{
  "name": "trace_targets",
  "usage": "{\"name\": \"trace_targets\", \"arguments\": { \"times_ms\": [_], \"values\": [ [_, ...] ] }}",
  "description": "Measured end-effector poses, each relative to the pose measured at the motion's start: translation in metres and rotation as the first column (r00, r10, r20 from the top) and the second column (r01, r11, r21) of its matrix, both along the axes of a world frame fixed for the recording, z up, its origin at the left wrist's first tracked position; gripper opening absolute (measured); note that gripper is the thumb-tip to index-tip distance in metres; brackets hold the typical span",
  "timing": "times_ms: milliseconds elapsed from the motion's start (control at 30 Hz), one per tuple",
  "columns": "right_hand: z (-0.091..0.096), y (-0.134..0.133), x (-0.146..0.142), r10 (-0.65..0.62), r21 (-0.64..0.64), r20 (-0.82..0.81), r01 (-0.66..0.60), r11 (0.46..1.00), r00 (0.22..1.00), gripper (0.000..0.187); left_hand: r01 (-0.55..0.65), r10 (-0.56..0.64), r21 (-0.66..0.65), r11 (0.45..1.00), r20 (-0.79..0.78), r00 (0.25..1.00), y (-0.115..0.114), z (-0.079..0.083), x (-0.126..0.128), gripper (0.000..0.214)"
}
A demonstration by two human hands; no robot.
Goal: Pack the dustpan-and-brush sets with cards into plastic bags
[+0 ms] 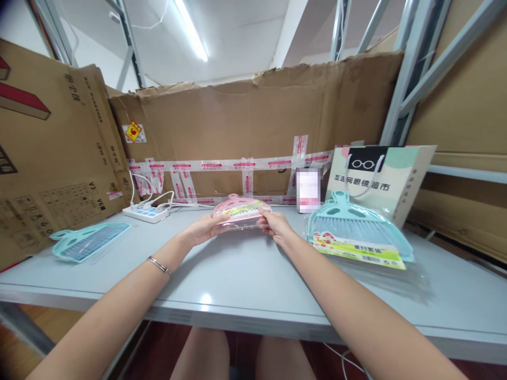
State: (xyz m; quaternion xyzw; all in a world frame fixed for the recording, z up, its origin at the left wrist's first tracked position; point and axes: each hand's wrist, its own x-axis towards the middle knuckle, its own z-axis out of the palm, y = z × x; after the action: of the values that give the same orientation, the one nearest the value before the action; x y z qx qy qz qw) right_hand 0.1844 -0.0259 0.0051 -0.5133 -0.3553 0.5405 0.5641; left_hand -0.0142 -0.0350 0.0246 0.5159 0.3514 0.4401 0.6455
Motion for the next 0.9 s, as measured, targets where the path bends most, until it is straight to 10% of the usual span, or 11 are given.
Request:
{"name": "trace_targets", "arguments": {
  "times_ms": [233, 367, 600, 900],
  "values": [
    [0.002, 0.0, -0.001, -0.053, 0.084, -0.054, 0.058, 0.995, 0.997, 0.034, -0.294, 0.295, 0.029, 0.955, -0.138, 0.945, -0.003, 0.003, 0.005, 0.05],
    [0.008, -0.003, 0.0, -0.092, 0.106, -0.123, 0.105, 0.989, 0.988, 0.039, -0.175, 0.191, 0.107, 0.979, -0.166, 0.967, -0.01, 0.008, 0.003, 0.091],
    [0.025, -0.021, -0.005, -0.063, 0.1, -0.181, 0.083, 0.992, 0.981, 0.042, 0.114, -0.056, 0.312, 0.943, -0.188, 0.98, -0.016, 0.036, -0.021, 0.05],
    [0.005, -0.071, 0.007, 0.144, -0.098, -0.054, -0.149, 0.984, 0.988, 0.042, 0.142, 0.337, 0.531, 0.836, -0.699, 0.63, -0.07, 0.005, -0.029, 0.032]
  ]
}}
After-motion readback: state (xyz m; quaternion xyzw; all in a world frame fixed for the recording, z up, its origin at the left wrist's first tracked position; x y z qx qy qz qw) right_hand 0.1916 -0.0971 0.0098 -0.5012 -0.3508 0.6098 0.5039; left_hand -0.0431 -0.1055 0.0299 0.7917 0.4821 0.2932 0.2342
